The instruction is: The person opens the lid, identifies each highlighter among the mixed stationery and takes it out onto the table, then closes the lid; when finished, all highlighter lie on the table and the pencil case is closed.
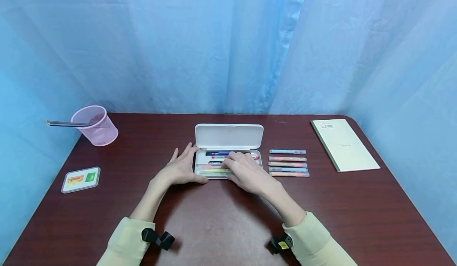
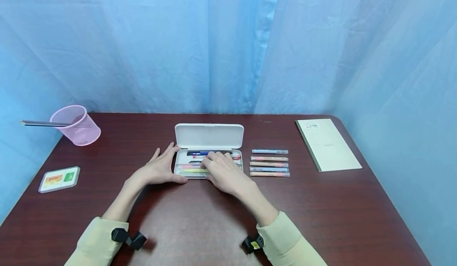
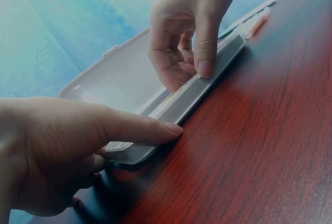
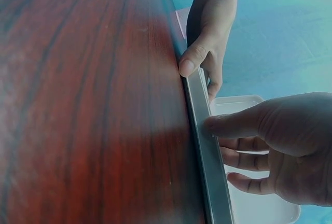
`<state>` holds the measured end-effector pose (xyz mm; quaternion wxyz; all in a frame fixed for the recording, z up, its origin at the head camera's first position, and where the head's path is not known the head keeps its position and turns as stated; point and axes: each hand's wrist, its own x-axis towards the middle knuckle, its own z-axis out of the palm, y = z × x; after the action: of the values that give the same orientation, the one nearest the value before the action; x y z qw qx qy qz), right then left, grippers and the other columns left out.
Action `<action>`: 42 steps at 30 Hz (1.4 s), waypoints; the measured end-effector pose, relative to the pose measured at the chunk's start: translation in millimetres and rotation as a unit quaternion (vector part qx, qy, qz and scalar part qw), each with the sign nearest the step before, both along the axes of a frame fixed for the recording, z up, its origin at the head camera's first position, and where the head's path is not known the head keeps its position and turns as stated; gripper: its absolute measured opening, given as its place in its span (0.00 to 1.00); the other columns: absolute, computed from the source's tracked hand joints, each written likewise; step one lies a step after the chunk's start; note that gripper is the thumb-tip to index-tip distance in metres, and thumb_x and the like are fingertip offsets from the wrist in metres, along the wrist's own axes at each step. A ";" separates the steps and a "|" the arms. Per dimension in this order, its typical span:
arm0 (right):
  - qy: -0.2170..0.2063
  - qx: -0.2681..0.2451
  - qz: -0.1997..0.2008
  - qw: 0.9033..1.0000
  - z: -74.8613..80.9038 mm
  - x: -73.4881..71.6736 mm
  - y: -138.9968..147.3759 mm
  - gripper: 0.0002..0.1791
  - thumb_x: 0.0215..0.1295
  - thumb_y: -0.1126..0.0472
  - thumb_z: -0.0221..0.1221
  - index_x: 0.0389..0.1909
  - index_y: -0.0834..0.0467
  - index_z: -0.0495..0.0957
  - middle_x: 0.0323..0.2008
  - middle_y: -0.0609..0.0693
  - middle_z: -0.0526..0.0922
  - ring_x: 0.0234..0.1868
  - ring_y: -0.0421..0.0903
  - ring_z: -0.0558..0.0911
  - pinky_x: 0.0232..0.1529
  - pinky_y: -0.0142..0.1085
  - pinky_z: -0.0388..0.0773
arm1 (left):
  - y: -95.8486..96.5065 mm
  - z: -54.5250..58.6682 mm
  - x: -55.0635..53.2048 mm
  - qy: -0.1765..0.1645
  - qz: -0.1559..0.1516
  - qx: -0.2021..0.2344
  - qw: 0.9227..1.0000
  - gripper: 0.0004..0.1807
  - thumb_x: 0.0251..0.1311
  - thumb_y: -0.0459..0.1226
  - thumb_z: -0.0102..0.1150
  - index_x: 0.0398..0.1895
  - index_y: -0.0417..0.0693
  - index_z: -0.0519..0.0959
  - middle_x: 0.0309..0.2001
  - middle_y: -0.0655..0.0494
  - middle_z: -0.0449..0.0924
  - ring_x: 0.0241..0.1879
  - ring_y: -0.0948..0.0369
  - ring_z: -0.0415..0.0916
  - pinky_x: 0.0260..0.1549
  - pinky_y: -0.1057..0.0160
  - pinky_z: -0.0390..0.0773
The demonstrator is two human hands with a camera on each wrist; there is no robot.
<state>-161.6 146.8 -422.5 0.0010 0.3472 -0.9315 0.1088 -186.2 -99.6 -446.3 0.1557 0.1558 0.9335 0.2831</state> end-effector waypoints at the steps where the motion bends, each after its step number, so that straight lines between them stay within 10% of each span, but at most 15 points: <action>1: 0.001 0.000 0.001 1.000 0.0 0.0 0.2 0.10 0.68 0.60 0.66 0.48 0.52 0.84 0.45 0.47 0.83 0.52 0.49 0.82 0.49 0.45 0.77 | 0.2 0.0 0.0 0.000 0.000 0.001 1.000 0.59 0.45 0.55 0.78 0.77 0.42 0.57 0.82 0.40 0.50 0.84 0.45 0.41 0.81 0.35 0.35; 42: 0.001 -0.043 0.030 0.999 -2.1 -4.3 6.2 0.09 0.64 0.61 0.69 0.43 0.49 0.84 0.40 0.43 0.85 0.38 0.42 0.82 0.42 0.40 0.79 | -0.2 0.5 1.8 -0.002 0.005 -0.001 1.000 0.60 0.46 0.55 0.78 0.78 0.42 0.56 0.83 0.40 0.49 0.84 0.44 0.41 0.81 0.35 0.35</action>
<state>-165.9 153.0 -424.6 0.0136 0.3748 -0.9150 0.1488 -184.4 -99.8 -445.9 0.1560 0.1506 0.9343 0.2831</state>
